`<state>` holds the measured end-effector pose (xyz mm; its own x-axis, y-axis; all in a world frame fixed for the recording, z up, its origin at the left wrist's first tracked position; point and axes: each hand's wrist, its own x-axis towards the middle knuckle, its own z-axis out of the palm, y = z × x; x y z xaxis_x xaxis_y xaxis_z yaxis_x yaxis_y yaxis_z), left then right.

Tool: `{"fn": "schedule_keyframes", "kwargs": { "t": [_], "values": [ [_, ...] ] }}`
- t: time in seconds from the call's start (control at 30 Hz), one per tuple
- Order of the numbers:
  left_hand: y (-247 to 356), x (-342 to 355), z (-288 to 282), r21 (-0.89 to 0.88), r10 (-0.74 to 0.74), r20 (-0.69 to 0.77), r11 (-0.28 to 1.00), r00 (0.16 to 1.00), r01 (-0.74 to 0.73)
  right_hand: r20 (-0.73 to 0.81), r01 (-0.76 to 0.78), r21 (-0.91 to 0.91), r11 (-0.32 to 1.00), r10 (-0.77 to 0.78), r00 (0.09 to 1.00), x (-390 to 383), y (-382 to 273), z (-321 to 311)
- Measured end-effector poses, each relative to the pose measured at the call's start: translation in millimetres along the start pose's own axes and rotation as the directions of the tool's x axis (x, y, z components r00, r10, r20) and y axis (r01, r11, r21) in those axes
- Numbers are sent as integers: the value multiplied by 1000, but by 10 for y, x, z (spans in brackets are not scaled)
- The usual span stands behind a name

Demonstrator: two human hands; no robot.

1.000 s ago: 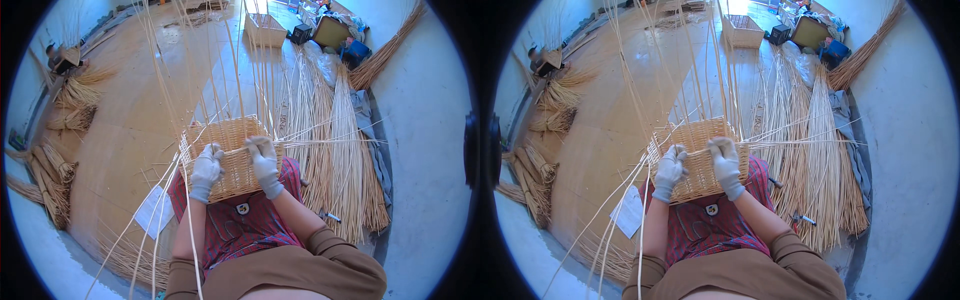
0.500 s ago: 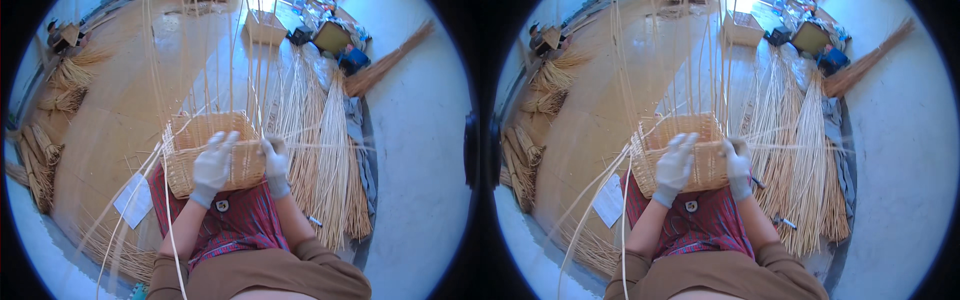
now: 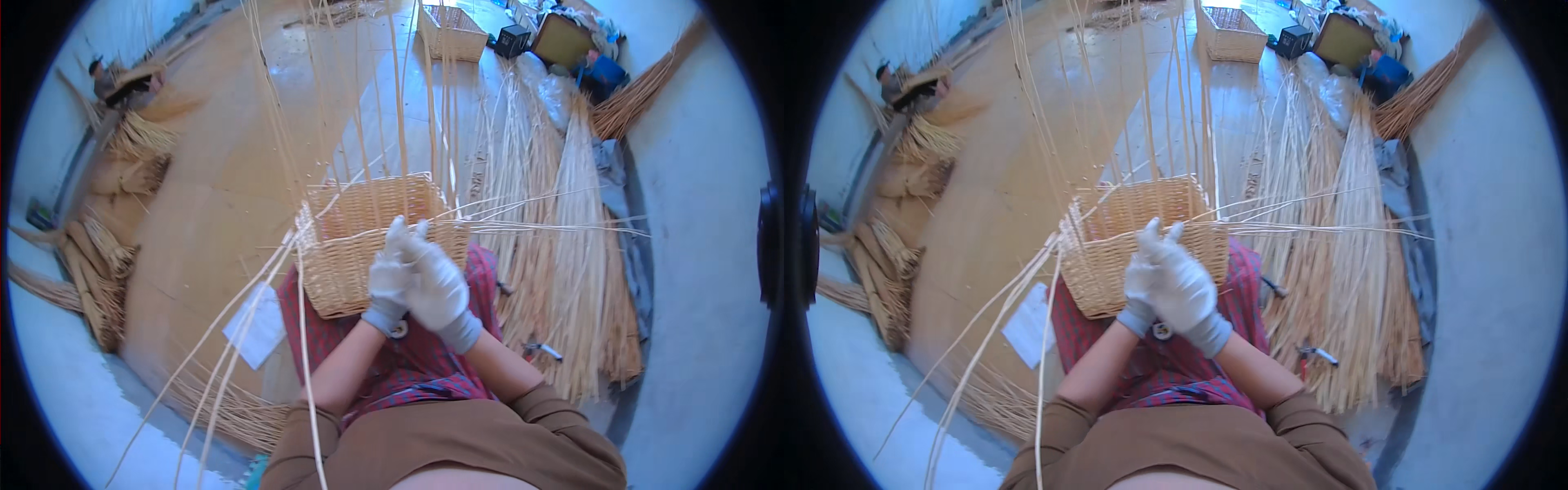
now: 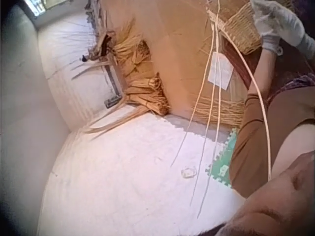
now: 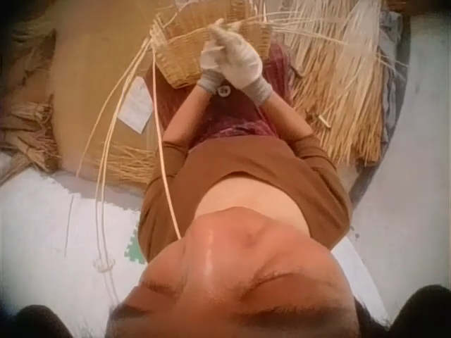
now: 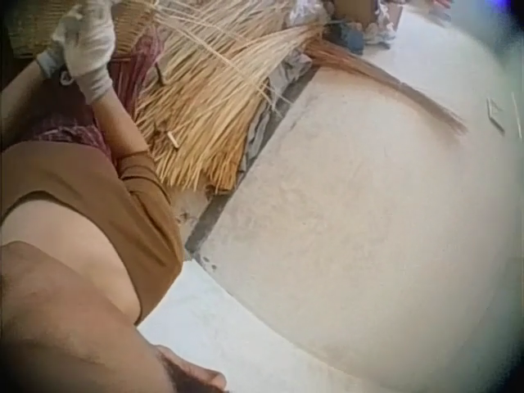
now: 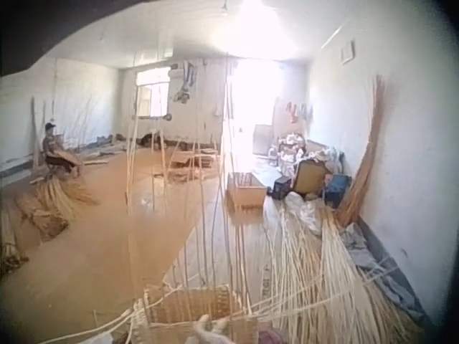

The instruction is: The recorder is weaving a rectangular basket using long wooden strips.

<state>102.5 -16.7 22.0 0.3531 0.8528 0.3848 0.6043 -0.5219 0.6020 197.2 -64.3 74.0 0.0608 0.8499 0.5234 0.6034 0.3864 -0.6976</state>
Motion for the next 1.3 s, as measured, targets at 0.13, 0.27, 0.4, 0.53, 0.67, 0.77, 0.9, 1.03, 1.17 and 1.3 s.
{"fn": "schedule_keyframes", "kwargs": {
  "t": [0.13,0.27,0.4,0.53,0.67,0.77,0.9,1.03,1.17,1.3],
  "values": [
    [-305,-541,-40,23,30,70,999,997,-32,231,614,233,754,-657,718,281,-733,701],
    [-523,-904,-214,-138,-129,46,981,991,134,497,425,134,895,-431,753,697,-979,825],
    [-642,-897,-570,-126,-135,-7,983,991,133,-50,-48,882,469,194,980,910,-216,747],
    [-688,-622,-859,35,-9,-153,999,988,14,78,-338,867,366,572,817,707,567,726],
    [-749,-406,-1047,219,-95,-117,969,989,119,98,-350,855,384,542,835,608,604,648],
    [-806,-270,-1061,323,-157,-33,933,987,159,102,-515,645,565,604,790,942,340,670],
    [-874,-162,-982,400,-330,41,870,943,288,4,134,-124,983,-134,991,1706,68,994],
    [-899,-150,-996,371,-347,68,879,935,299,-63,-43,155,987,53,997,1824,128,1071],
    [-809,-116,-1040,489,-328,78,835,941,251,-235,-23,766,642,313,920,753,550,563],
    [-496,59,-859,466,237,-158,874,959,-139,-286,-102,270,957,181,941,603,784,383]
  ]
}}
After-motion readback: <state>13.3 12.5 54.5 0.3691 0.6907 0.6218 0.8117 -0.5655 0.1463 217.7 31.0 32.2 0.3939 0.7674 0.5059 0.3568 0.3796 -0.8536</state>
